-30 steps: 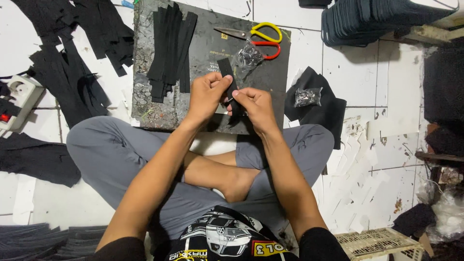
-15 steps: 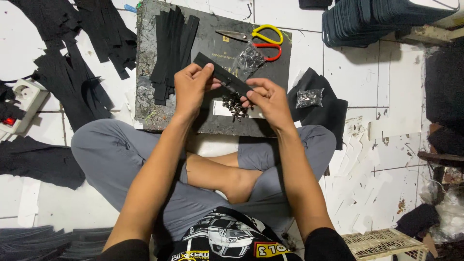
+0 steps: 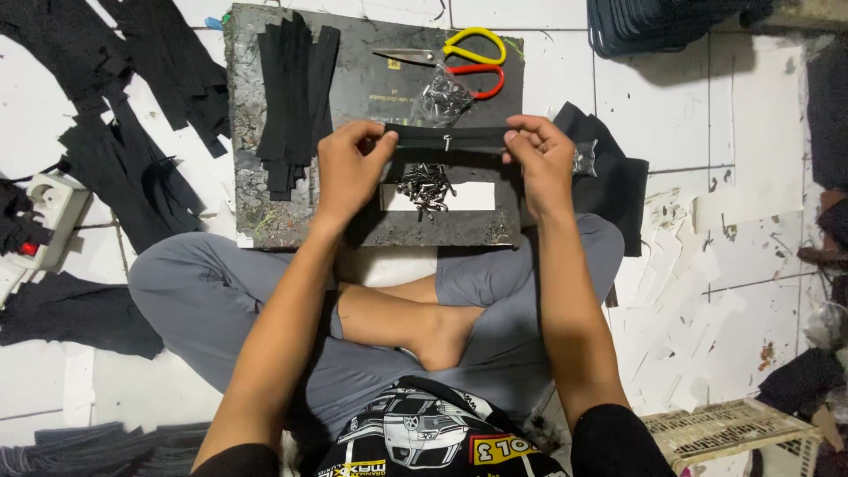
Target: The person sits on the floor and attaches metal hook clasps to the ends of black elastic straps, folding the strap ends and pressing the hooks on by hand. Finished straps are laid on the work board while more cut strap pieces and a pile of hooks wait nearby.
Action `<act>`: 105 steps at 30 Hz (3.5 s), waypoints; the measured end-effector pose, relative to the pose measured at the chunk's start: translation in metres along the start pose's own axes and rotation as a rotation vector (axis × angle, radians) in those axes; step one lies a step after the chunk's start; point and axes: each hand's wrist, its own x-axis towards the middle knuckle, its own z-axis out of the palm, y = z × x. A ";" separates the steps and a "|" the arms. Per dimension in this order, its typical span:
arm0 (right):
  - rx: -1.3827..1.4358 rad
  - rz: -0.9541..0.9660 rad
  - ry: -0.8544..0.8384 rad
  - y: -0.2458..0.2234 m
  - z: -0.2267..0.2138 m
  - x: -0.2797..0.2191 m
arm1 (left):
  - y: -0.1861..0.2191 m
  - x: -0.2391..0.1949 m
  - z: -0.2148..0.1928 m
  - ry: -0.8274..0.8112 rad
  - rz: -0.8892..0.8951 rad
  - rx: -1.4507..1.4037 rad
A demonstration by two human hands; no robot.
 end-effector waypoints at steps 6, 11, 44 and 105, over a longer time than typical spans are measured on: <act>-0.750 -0.336 0.180 0.020 -0.017 0.011 | 0.005 -0.003 -0.002 -0.017 0.249 0.392; -0.632 -0.310 0.215 0.051 -0.023 0.020 | -0.005 -0.006 0.002 -0.051 0.327 0.469; -0.273 -0.324 -0.051 0.040 -0.037 0.086 | 0.061 -0.024 0.076 -0.255 0.195 0.351; -0.158 -0.734 0.246 -0.070 0.040 0.060 | -0.048 0.047 -0.086 0.068 -0.065 0.619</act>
